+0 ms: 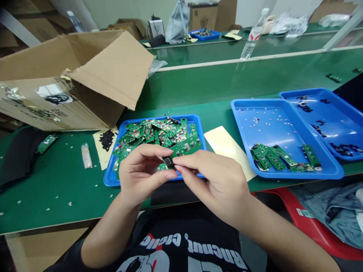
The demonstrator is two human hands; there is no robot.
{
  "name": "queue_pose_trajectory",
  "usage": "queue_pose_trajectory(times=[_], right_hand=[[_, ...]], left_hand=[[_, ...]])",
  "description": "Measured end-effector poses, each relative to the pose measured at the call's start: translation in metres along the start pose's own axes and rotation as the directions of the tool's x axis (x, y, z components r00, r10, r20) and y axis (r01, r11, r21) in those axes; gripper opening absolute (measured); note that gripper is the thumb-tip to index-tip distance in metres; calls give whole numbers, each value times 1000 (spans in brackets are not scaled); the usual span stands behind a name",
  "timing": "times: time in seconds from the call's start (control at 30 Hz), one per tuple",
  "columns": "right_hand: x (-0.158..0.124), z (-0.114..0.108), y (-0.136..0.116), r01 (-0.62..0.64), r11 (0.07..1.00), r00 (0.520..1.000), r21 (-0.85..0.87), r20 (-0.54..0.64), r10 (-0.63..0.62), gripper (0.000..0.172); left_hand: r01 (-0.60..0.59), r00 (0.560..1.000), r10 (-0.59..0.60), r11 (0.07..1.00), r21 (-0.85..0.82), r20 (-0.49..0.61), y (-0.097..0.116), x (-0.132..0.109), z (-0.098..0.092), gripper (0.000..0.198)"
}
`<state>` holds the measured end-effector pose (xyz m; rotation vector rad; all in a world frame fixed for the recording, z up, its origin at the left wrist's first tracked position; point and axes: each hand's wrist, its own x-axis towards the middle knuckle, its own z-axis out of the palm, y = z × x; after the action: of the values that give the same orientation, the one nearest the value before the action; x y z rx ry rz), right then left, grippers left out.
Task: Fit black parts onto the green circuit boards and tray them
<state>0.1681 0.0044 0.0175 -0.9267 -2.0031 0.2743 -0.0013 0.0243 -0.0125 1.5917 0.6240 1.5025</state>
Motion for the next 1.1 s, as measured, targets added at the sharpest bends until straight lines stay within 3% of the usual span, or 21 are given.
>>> queue_pose_trajectory(times=[0.13,0.23,0.3,0.43,0.67,0.87,1.1], right_hand=[[-1,-2,-1,-107,994,994,-14,-5,107,19],[0,-5,-1,-80,995,997,-60,-7,79,19],[2,-8,-2,-31,993,999,-113,15,33,13],[7,-15,-3,1,985,998,-173,64,11,15],[9,-16,-6,-43,995,993,-95,109,54,11],[10,-14,-4,-85,986,995,-143,41,92,13],[18,-18,7,49,982,992,-183,120,-27,11]], left_hand=[[79,995,-79,997,0,-66,3,0,1,15],[118,989,-115,993,25,-94,4,1,-1,12],[102,988,-94,993,65,-119,4,1,-2,12],[70,989,-49,985,155,-139,4,0,-4,13],[20,986,6,988,153,-168,2,-1,-1,17],[55,985,-21,980,192,-174,2,-1,-2,12],[77,992,-60,985,158,-112,3,-1,-5,10]])
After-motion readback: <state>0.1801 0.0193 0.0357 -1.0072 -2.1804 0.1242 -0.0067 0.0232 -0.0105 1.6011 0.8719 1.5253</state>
